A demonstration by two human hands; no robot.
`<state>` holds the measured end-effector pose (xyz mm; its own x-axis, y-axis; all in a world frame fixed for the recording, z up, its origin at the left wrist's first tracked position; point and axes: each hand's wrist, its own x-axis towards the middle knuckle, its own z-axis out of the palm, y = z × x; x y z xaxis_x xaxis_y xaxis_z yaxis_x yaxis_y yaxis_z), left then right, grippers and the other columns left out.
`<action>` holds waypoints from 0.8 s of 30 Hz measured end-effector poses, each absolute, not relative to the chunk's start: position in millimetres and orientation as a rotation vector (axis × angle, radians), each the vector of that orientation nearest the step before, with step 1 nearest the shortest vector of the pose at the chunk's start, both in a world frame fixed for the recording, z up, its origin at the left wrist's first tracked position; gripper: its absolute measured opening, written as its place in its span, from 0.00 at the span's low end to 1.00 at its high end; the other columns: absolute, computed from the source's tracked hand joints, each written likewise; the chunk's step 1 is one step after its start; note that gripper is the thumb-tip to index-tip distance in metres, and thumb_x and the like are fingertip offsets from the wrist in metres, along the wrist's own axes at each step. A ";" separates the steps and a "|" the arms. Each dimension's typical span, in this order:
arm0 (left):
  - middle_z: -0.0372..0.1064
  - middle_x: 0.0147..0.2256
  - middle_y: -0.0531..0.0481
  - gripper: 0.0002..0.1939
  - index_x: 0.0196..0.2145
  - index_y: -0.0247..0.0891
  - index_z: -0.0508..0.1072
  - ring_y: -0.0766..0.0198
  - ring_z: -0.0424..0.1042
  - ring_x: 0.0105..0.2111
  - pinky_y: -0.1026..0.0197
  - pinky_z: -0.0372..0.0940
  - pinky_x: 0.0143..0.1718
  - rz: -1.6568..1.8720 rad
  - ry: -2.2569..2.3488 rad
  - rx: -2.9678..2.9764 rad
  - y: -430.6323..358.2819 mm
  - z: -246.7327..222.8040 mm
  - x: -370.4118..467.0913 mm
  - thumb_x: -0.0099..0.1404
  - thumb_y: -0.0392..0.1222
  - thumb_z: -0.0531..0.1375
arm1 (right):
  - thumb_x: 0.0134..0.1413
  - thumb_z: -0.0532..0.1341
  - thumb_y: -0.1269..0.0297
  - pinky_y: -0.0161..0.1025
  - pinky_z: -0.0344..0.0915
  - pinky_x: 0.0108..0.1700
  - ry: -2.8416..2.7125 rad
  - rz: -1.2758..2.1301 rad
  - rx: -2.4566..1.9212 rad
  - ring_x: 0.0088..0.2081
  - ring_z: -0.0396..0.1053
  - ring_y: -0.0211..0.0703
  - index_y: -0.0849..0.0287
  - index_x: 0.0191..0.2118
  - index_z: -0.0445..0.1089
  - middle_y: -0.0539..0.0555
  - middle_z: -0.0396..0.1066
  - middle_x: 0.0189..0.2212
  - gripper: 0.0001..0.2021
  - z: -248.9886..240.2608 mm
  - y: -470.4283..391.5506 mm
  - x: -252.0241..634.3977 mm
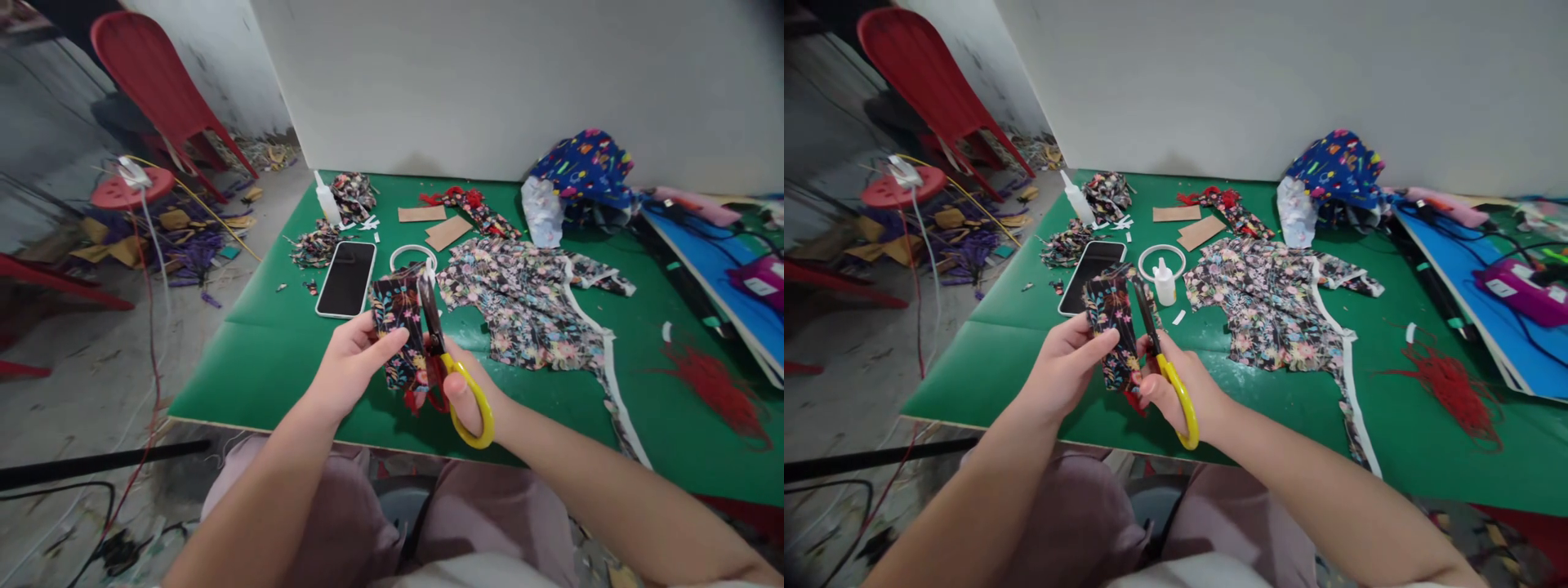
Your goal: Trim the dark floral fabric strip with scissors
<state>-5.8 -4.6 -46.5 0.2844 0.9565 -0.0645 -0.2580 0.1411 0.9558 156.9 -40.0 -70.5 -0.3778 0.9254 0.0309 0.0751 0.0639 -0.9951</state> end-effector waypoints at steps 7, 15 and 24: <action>0.74 0.24 0.54 0.09 0.36 0.38 0.70 0.65 0.72 0.18 0.65 0.69 0.19 1.070 0.825 0.963 -1.4 -38.1 -14.2 0.58 0.41 0.63 | 0.42 0.43 0.26 0.32 0.60 0.21 -1.720 1.433 -1.063 0.20 0.65 0.36 0.59 0.41 0.60 0.48 0.65 0.20 0.38 -67.8 -35.8 161.8; 0.75 0.23 0.53 0.11 0.38 0.39 0.69 0.67 0.70 0.16 0.68 0.67 0.15 0.993 0.838 1.038 -8.8 -33.7 -22.6 0.58 0.43 0.63 | 0.39 0.39 0.25 0.31 0.59 0.21 -1.905 1.449 -1.096 0.19 0.63 0.34 0.59 0.40 0.60 0.47 0.64 0.18 0.41 -45.0 -35.8 184.3; 0.75 0.24 0.51 0.14 0.40 0.39 0.68 0.66 0.69 0.16 0.67 0.66 0.15 0.864 0.932 1.107 -8.7 -38.9 -19.5 0.57 0.46 0.63 | 0.34 0.38 0.24 0.32 0.57 0.22 -2.012 1.400 -1.062 0.21 0.63 0.36 0.59 0.43 0.61 0.46 0.63 0.19 0.45 -57.1 -31.7 207.5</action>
<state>-19.5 -8.7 -38.9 0.3668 0.9139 -0.1741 -0.1043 0.2264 0.9684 207.5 -31.7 -57.1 -0.5925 0.8038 -0.0526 0.3284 0.1814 -0.9269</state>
